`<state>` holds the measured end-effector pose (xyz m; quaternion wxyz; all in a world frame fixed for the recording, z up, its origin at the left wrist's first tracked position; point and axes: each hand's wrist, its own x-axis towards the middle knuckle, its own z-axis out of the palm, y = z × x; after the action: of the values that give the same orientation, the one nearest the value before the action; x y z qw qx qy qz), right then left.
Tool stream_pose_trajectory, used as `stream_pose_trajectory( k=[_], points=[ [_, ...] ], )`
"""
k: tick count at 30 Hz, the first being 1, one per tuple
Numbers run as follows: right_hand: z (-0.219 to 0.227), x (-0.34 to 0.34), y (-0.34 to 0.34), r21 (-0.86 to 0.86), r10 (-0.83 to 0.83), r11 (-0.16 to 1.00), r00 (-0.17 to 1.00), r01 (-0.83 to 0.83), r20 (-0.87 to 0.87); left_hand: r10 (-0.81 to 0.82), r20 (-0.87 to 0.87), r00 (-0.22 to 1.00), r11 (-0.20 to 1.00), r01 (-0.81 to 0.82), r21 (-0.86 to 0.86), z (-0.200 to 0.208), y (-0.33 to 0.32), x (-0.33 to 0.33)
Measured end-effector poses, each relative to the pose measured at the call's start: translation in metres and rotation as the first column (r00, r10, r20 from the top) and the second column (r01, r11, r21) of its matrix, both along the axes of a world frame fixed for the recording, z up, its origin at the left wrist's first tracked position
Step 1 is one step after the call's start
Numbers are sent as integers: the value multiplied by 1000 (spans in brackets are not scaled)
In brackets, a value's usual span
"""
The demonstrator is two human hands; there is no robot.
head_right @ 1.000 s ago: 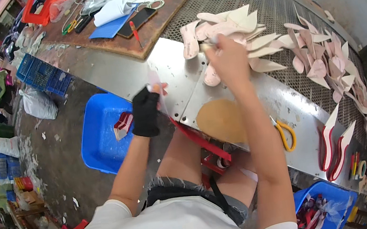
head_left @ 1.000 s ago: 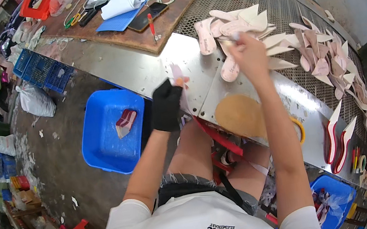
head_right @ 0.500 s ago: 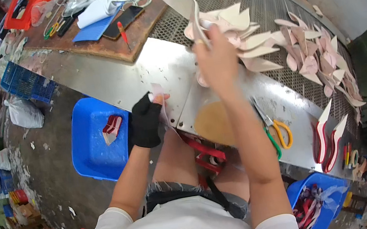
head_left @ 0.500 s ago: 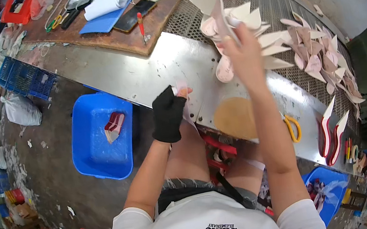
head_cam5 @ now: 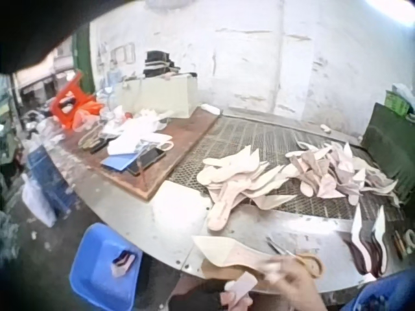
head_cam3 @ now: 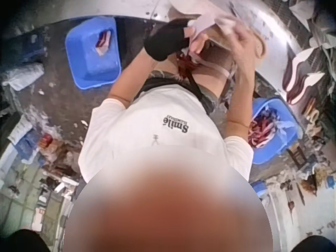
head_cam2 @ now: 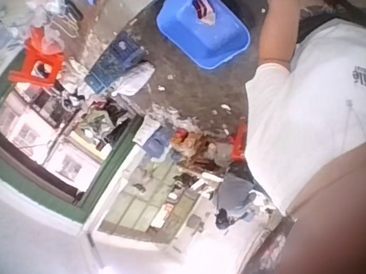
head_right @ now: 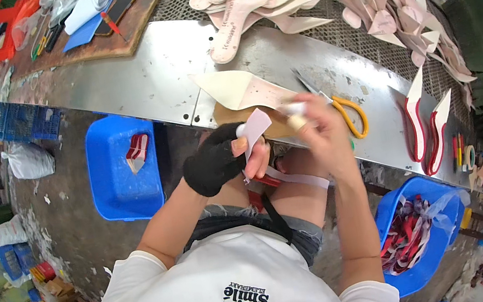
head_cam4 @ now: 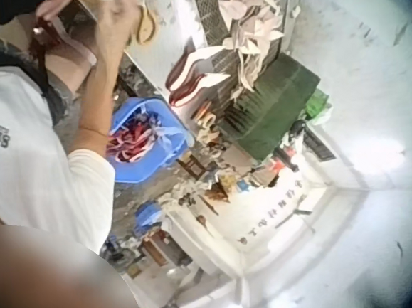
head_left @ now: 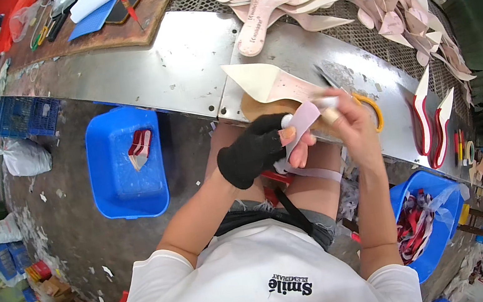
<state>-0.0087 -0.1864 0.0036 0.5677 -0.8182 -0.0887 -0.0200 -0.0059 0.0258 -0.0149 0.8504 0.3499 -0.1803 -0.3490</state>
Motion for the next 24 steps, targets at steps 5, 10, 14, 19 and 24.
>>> stream_pose_trajectory(
  k=[5, 10, 14, 19, 24],
  points=[
    [-20, -20, 14, 868, 539, 483, 820, -114, -193, -440, -259, 860, 803, 247, -543, -17, -38, -19],
    [-31, -40, -4, 877, 325, 444, 945, -181, 30, -358, -112, 927, 914, 373, 161, -15, -32, -19],
    [-21, -63, -22, 879, 149, 468, 973, 88, -176, -231, 625, 745, 564, -421, 710, -3, -14, 30],
    [-29, -53, -31, 526, -36, 763, 837, 375, -546, -590, 796, 138, 112, -962, 249, 7, -9, 93],
    [-31, -31, -46, 540, -220, 668, 829, 512, -514, -449, 864, 227, 164, -930, 329, 6, 1, 100]
  ],
)
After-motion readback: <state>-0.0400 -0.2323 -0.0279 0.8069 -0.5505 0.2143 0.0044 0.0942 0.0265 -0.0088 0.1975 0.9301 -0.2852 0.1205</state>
